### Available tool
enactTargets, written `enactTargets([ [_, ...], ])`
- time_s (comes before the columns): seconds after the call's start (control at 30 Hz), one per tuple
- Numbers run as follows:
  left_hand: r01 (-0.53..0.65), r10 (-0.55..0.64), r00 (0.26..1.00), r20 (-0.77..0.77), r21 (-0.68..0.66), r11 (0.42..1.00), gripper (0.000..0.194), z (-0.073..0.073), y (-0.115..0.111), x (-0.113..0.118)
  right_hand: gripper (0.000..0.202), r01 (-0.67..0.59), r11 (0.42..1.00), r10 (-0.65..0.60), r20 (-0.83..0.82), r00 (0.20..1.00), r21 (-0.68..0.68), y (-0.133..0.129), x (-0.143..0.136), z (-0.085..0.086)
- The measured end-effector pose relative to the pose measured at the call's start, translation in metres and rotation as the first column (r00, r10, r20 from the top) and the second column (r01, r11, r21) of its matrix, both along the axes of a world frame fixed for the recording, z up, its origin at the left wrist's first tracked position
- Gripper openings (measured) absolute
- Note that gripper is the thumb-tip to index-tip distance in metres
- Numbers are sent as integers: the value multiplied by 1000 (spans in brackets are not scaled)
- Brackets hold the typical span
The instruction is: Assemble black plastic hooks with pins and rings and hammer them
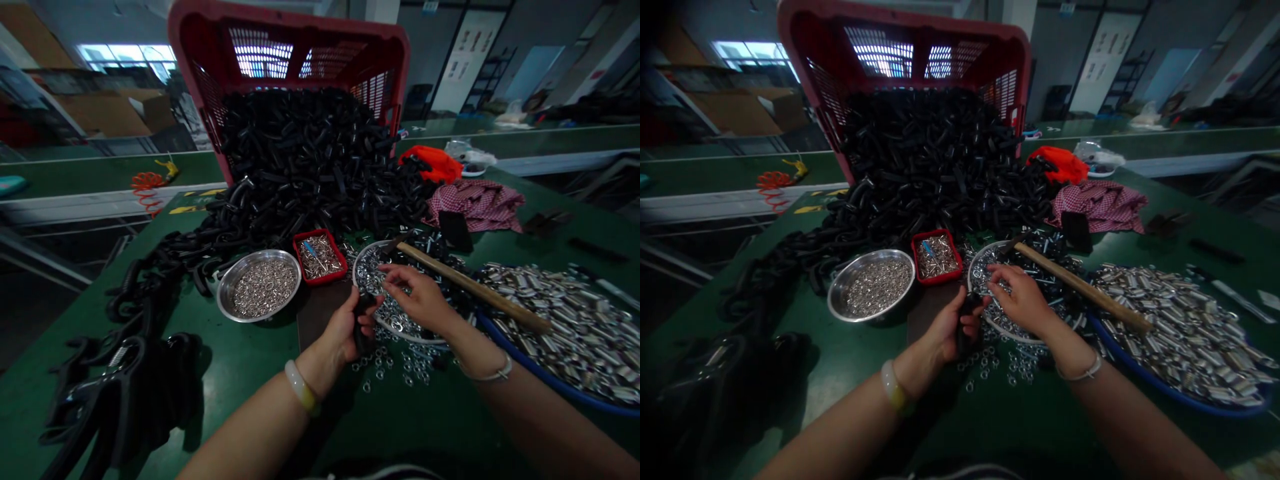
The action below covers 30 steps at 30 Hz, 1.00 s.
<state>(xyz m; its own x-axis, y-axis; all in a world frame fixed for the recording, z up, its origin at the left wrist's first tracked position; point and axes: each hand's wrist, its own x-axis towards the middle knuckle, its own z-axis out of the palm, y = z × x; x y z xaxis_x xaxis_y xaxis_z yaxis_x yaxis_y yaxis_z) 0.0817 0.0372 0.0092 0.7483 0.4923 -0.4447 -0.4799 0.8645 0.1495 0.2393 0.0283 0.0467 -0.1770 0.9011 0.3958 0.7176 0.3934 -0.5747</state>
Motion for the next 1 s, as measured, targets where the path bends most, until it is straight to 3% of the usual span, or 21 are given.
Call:
enactTargets([
  [0.13,-48,48,999,4,-2,999,38,-3,-3,5,7,-114,992,115,24,993,-47,-9,-13,4],
  [0.27,-56,58,998,39,-44,997,37,0,-9,5,28,-33,999,35,110,993,-17,-16,-22,-7],
  [0.33,-69,69,997,14,-52,996,34,1,-11,3,26,1,1000,-5,122,993,26,-17,-23,-13],
  [0.43,-62,61,997,-53,-18,998,32,3,-11,0,19,37,999,-38,29,999,27,-19,-23,-19],
  [0.6,-39,48,993,-105,81,996,26,1,-9,-2,23,59,988,-75,-115,990,-140,-22,-25,-25],
  [0.77,-79,109,967,-229,136,987,28,2,-9,-4,28,-3,990,25,156,987,-139,-8,2,-15],
  [0.8,-89,117,968,-223,129,988,28,2,-9,-4,29,23,989,14,245,969,-147,1,12,-12],
  [0.87,-114,133,968,-212,99,989,27,4,-7,-5,23,229,971,-174,448,877,-70,24,33,-9],
  [0.93,-121,131,968,-212,59,991,27,5,-7,-6,11,289,953,-190,567,802,-90,47,48,-11],
  [1.0,-105,109,975,-191,34,994,28,6,-7,-8,8,278,953,-164,571,804,-118,66,53,-18],
])
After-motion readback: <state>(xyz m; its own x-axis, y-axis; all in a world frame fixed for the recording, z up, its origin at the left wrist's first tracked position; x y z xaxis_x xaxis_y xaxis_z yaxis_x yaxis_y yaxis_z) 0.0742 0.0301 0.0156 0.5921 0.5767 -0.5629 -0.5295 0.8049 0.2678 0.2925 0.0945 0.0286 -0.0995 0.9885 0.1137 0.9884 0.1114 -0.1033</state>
